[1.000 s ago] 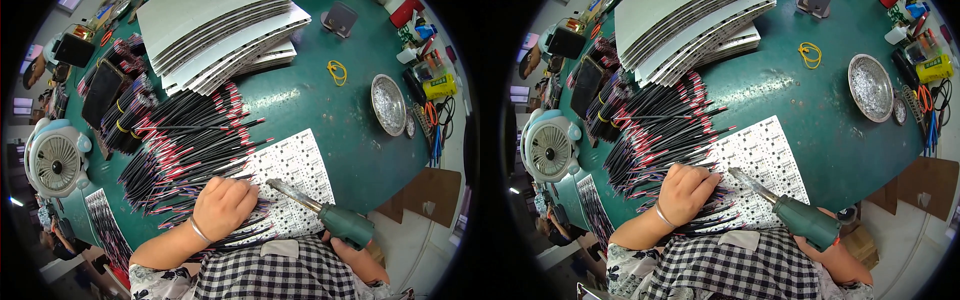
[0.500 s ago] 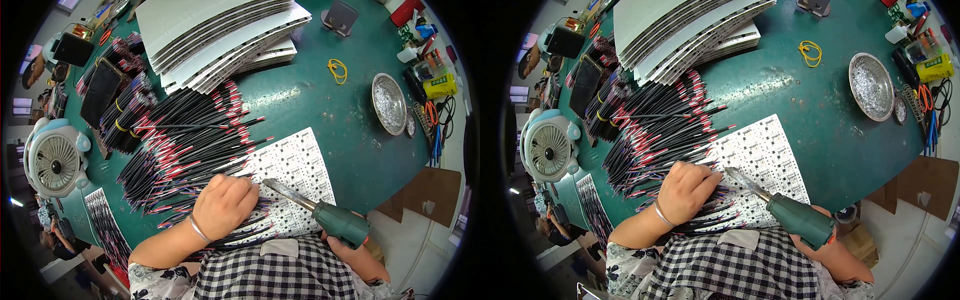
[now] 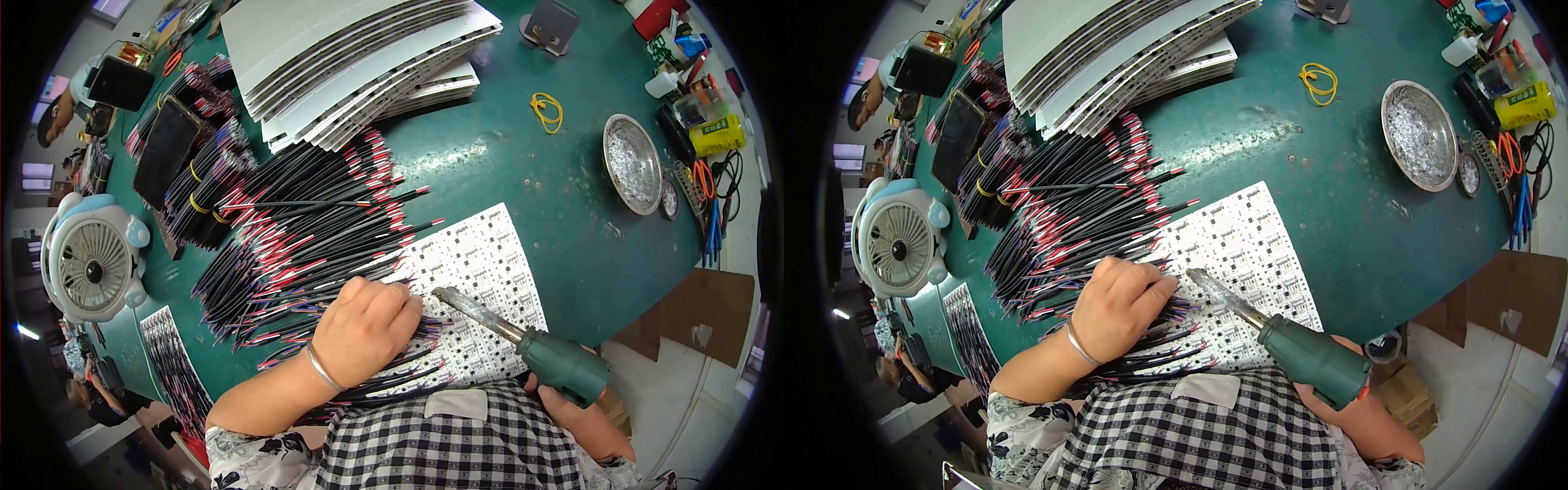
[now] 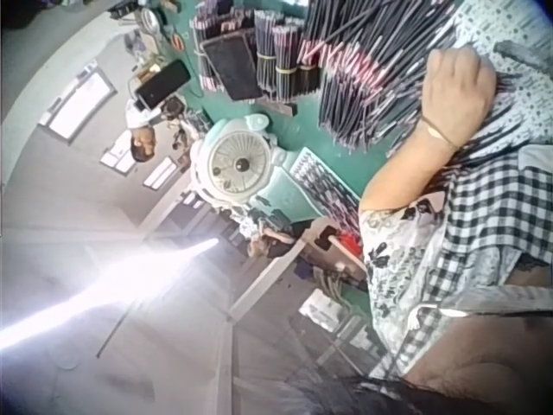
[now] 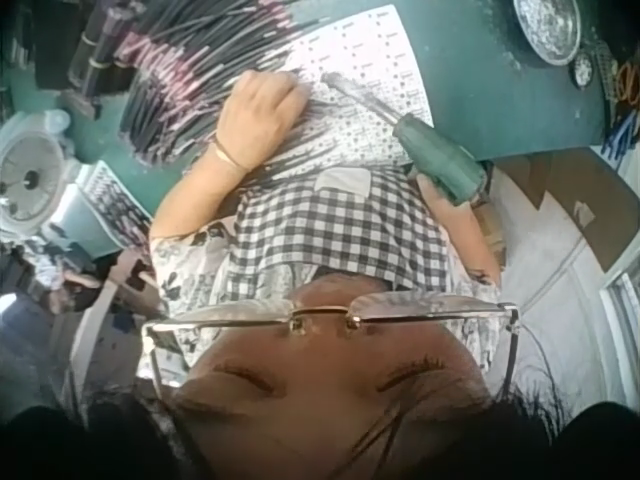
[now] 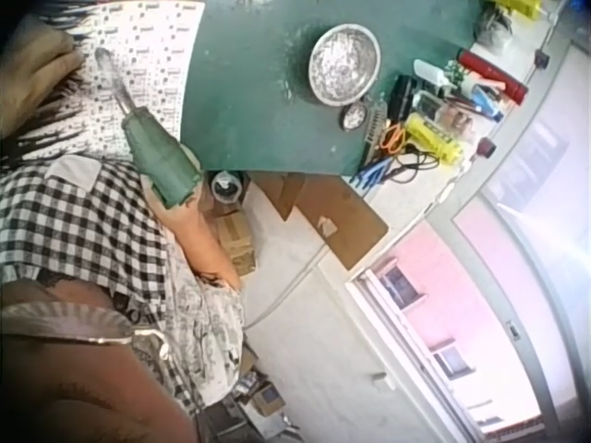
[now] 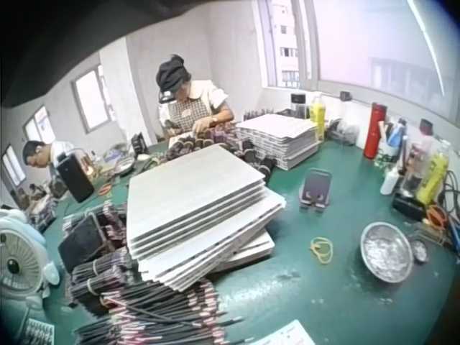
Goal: The person positions wires onto a circuit board and solders them using a soldering iron.
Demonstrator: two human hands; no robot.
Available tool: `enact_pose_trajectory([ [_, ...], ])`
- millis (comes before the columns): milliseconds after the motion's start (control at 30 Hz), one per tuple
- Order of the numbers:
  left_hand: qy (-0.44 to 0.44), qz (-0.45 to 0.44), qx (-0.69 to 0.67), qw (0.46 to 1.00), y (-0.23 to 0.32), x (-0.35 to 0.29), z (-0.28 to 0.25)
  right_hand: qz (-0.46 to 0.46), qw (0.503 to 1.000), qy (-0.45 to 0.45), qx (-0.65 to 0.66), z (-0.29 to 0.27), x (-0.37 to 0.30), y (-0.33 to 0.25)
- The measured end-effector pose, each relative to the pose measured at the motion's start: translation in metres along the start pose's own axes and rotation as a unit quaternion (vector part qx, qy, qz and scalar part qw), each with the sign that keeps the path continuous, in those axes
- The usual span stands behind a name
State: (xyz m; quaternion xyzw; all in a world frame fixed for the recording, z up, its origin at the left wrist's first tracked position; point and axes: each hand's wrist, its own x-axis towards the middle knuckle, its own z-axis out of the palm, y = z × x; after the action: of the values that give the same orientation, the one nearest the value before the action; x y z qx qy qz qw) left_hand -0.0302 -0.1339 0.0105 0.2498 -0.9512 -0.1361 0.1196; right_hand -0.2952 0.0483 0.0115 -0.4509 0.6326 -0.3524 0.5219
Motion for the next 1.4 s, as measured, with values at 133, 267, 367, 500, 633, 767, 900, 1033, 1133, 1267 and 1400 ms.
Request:
enact_pose_trajectory([
  [133, 0.010, -0.001, -0.001, 1.000, 0.003, -0.002, 0.000, -0.041, 0.999, -0.012, -0.031, -0.001, 0.003, 0.000],
  [267, 0.000, -0.004, -0.005, 1.000, 0.005, -0.002, 0.001, -0.048, 0.996, -0.013, -0.067, 0.000, 0.000, 0.005],
  [367, -0.005, -0.003, -0.004, 1.000, 0.006, -0.002, 0.001, -0.029, 0.998, -0.005, -0.054, 0.002, 0.000, 0.002],
  [500, -0.008, -0.015, -0.001, 1.000, 0.009, -0.002, 0.001, -0.240, 0.947, -0.024, -0.212, -0.005, 0.016, -0.003],
  [633, -0.009, -0.022, -0.001, 1.000, 0.010, -0.002, 0.002, -0.244, 0.940, -0.034, -0.238, -0.005, 0.013, -0.004],
  [767, -0.015, -0.023, 0.003, 1.000, 0.012, -0.002, 0.001, -0.035, 0.999, 0.004, 0.021, -0.001, -0.005, 0.003],
  [900, -0.026, -0.033, -0.006, 0.999, 0.014, -0.002, -0.001, -0.025, 0.999, 0.005, 0.023, -0.002, -0.006, 0.001],
  [1033, 0.008, 0.009, -0.090, 0.996, 0.016, -0.006, -0.013, -0.033, 0.999, -0.004, -0.028, -0.007, -0.010, 0.011],
  [1133, 0.018, -0.014, -0.098, 0.995, 0.034, -0.015, -0.019, 0.010, 1.000, -0.006, -0.016, -0.010, -0.012, 0.013],
  [1267, -0.012, -0.082, -0.059, 0.995, 0.033, -0.018, -0.002, -0.032, 0.999, 0.005, -0.028, -0.012, -0.017, 0.014],
  [1400, -0.005, -0.080, -0.007, 0.997, 0.034, -0.014, 0.000, -0.019, 1.000, -0.001, -0.005, -0.008, -0.023, 0.010],
])
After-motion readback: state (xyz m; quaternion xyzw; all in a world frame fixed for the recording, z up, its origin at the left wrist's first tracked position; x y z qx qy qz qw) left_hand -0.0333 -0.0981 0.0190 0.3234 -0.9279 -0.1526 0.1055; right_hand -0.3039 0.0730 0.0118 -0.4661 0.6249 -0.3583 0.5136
